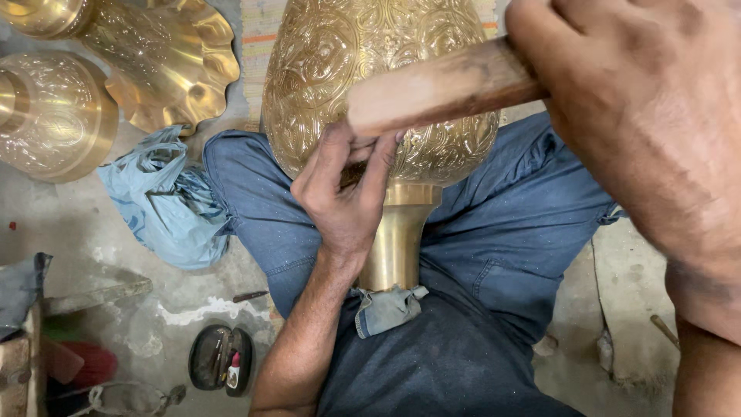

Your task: The person sits on the floor with a large engraved brass vessel resting on their lap. They hold a small punch against the embossed surface and strike it with a wooden mallet, repositioning the punch repeatedly to work the decorative pattern, and briefly rub the surface with a block before resuming hammering.

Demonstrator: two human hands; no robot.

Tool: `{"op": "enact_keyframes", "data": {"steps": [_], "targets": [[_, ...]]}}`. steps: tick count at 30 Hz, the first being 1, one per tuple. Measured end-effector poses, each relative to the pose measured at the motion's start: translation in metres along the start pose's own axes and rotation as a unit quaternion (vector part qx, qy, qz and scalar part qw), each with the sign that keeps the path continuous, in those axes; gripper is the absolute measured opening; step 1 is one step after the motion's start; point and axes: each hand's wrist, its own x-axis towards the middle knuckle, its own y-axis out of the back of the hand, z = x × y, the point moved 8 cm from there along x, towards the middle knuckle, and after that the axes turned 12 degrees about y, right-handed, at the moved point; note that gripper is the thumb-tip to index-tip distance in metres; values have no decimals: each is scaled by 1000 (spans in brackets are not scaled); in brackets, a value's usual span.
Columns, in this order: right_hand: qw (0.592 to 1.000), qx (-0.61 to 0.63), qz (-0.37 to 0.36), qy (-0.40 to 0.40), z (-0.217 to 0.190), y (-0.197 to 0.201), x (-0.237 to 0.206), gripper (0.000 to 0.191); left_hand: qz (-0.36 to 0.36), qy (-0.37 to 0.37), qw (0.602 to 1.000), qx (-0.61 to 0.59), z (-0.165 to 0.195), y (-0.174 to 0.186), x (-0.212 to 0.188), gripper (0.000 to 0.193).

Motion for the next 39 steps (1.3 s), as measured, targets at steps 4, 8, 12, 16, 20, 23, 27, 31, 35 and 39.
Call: {"op": "enact_keyframes", "data": {"steps": [4,8,12,16,20,23,27,31,35,39], "targets": [[998,58,19,-7,3,2,2,31,-7,-14,1000,-12,0,-1,-2,27],[1000,-4,-14,1,0,1,6,26,16,-23,999,45,-4,2,-4,27],[997,75,13,-16,2,3,5,28,20,-43,997,59,-6,2,-5,34],[999,-32,-7,26,-4,0,5,21,10,-29,999,41,-7,2,-2,25],[999,-45,-6,23,-4,0,5,17,-7,-20,1000,19,-2,1,-1,24],[999,48,14,-11,2,4,3,21,-6,-30,999,18,4,1,1,24],[995,96,22,-21,5,4,5,32,-8,-6,1000,1,2,0,1,26],[999,-37,-14,18,-2,3,5,23,12,-21,999,42,1,2,1,32],[998,-58,-26,10,-3,2,4,22,-1,-12,1000,18,-1,0,0,25],[1000,21,-1,-2,-1,5,5,26,-1,-27,1000,-8,0,-2,-3,29]]}}
